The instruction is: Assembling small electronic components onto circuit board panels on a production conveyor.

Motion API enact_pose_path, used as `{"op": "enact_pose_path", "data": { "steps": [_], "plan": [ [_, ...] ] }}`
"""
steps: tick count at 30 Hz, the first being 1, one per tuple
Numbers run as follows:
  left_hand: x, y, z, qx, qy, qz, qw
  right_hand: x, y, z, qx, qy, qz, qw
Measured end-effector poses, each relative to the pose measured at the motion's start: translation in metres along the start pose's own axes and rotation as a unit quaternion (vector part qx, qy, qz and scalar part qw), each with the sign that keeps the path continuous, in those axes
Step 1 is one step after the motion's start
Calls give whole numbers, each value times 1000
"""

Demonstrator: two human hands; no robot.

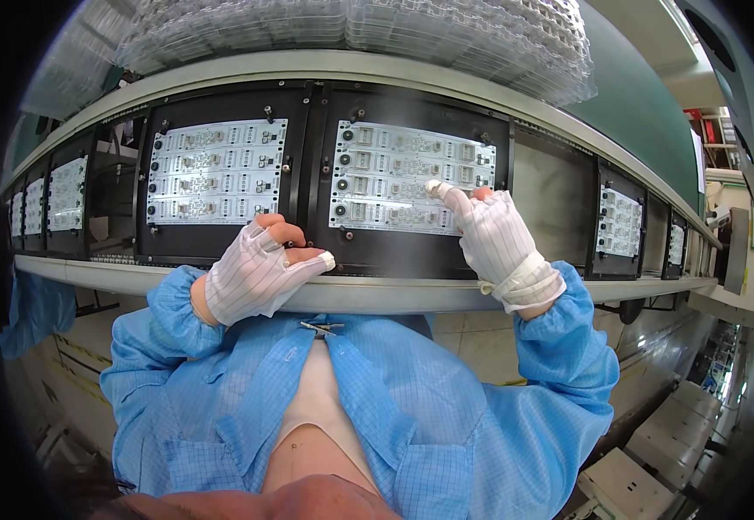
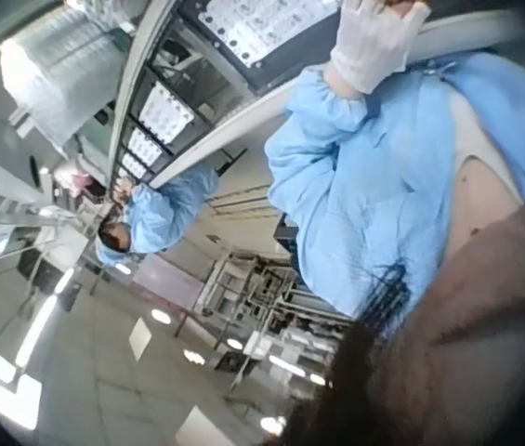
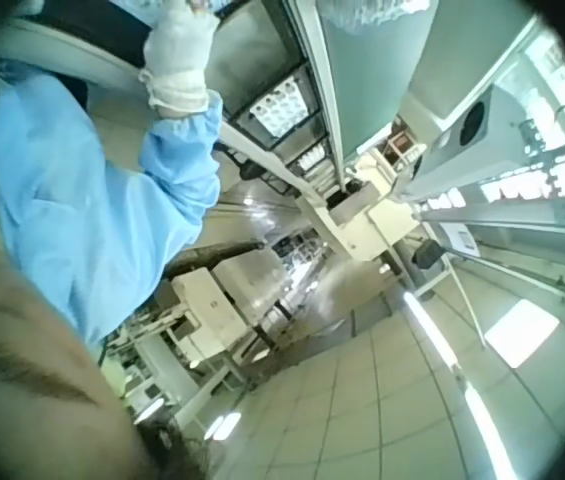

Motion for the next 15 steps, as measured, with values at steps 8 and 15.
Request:
{"op": "enact_pose_path", "data": {
  "steps": [8, 15],
  "plan": [
    [-5, 2, -1, 3, 29, 18, 999, 10, -20, 25, -156, -84, -56, 983],
    [-7, -1, -3, -3, 56, 7, 998, 2, -10, 4, -82, 86, 23, 993]
  ]
}}
Point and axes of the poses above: each hand's wrist, its own y-axis towards the middle knuckle, its own z-axis out of the palm, x = y × z, the point moved 1 cm from there along y, towards the middle knuckle, and after that the axes turned 6 degrees about z, right-handed, at the moved point
